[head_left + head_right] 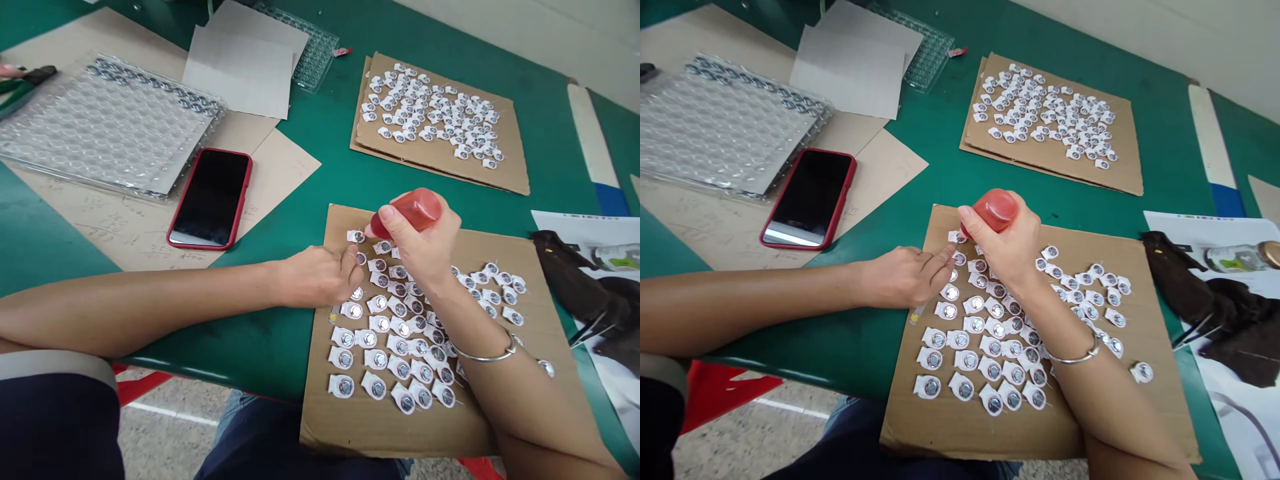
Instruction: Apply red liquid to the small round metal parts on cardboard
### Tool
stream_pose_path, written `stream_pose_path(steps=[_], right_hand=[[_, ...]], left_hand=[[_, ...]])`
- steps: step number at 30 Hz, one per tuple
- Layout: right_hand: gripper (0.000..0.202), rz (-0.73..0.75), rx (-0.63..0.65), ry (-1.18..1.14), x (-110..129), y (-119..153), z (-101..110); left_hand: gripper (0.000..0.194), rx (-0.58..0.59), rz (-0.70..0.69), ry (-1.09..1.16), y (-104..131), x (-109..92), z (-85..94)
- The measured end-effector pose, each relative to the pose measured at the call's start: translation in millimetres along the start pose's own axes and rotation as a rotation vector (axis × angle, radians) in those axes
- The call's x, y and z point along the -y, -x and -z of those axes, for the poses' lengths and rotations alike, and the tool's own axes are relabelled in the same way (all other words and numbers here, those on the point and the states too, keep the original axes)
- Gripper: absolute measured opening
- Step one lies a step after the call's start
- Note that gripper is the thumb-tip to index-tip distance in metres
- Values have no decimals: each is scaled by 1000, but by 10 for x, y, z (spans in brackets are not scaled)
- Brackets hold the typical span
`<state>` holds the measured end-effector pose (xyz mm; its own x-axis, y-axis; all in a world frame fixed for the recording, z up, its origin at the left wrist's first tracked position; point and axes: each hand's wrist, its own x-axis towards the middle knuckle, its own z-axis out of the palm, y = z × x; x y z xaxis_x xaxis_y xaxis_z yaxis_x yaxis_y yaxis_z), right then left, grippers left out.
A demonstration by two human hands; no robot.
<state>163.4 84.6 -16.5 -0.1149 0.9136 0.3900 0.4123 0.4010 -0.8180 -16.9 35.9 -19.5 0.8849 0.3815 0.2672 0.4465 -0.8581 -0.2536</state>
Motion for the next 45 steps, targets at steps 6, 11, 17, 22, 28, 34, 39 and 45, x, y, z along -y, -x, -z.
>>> stream_pose_path(steps=[6,11,17,22,28,34,39,45], right_hand=[[26,-88,-20,23,101,-5,-20],[28,-135,-8,61,141,16,-24],[29,-134,-5,71,133,21,-24],[32,-145,14,88,127,16,-17],[33,-119,-14,128,103,13,-13],[34,-126,-36,135,95,11,-16],[34,-116,-45,143,84,10,-23],[34,-99,-73,145,88,0,-35]], left_hand=[[30,16,-5,11,-7,-7,2],[31,40,-11,-2,-14,-9,19],[31,18,-7,5,-7,-11,11],[31,31,-12,-3,-2,-7,8],[28,85,-16,-11,-2,0,7],[29,44,-10,-11,-1,-3,10],[29,-24,-10,-17,-2,-11,3],[26,-46,2,-14,-1,-15,-4]])
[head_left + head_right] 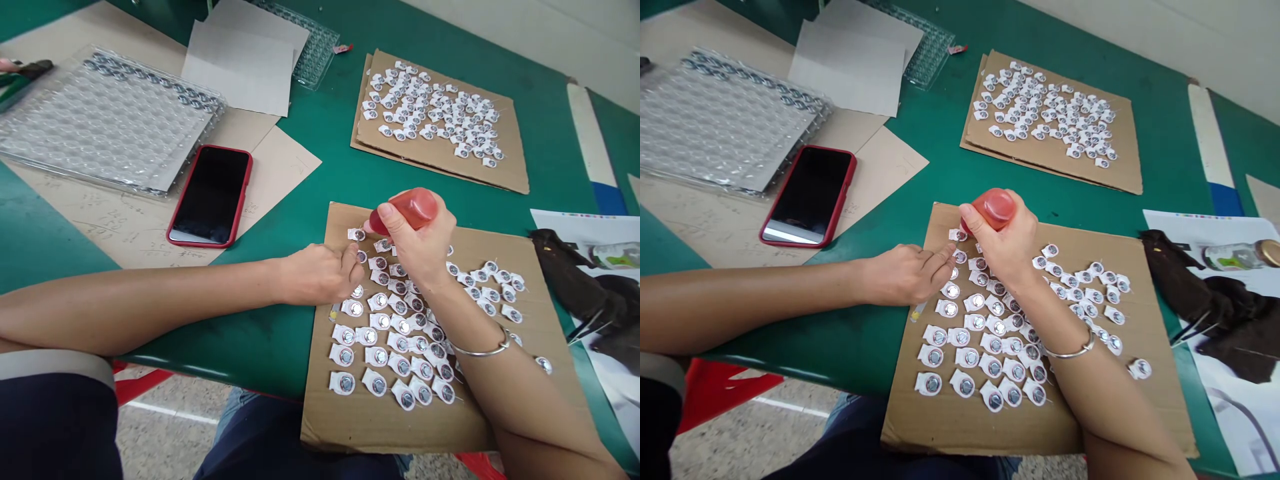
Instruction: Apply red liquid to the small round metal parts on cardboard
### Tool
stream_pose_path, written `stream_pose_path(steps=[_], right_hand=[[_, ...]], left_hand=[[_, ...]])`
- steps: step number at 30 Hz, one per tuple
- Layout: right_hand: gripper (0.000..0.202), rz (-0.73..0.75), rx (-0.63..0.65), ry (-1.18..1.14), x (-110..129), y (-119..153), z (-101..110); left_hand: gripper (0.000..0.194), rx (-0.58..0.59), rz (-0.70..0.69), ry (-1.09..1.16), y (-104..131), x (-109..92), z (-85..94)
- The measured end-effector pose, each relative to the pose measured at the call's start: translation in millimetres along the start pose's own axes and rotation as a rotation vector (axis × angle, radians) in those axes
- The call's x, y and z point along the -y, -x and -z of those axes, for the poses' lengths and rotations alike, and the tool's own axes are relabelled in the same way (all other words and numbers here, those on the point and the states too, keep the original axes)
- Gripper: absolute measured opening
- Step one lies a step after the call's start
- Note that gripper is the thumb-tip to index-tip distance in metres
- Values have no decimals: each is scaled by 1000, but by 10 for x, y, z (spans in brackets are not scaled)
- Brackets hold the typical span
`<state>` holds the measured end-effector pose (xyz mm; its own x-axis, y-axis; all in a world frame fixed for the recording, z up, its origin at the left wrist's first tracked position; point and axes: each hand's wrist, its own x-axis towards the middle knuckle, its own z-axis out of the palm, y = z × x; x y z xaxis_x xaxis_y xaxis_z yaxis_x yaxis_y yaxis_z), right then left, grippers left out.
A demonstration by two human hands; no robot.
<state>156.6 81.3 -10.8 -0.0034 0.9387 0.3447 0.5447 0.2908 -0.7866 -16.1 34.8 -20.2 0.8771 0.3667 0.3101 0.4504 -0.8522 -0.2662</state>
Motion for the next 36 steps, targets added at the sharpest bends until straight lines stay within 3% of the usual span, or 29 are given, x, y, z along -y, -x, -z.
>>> stream_pose_path(steps=[17,36], right_hand=[[36,72,-63,86,-10,-42,21],[37,121,-111,156,-44,-48,35]], left_hand=[[29,122,-10,4,-4,18,21],[28,117,74,188,-7,68,9]])
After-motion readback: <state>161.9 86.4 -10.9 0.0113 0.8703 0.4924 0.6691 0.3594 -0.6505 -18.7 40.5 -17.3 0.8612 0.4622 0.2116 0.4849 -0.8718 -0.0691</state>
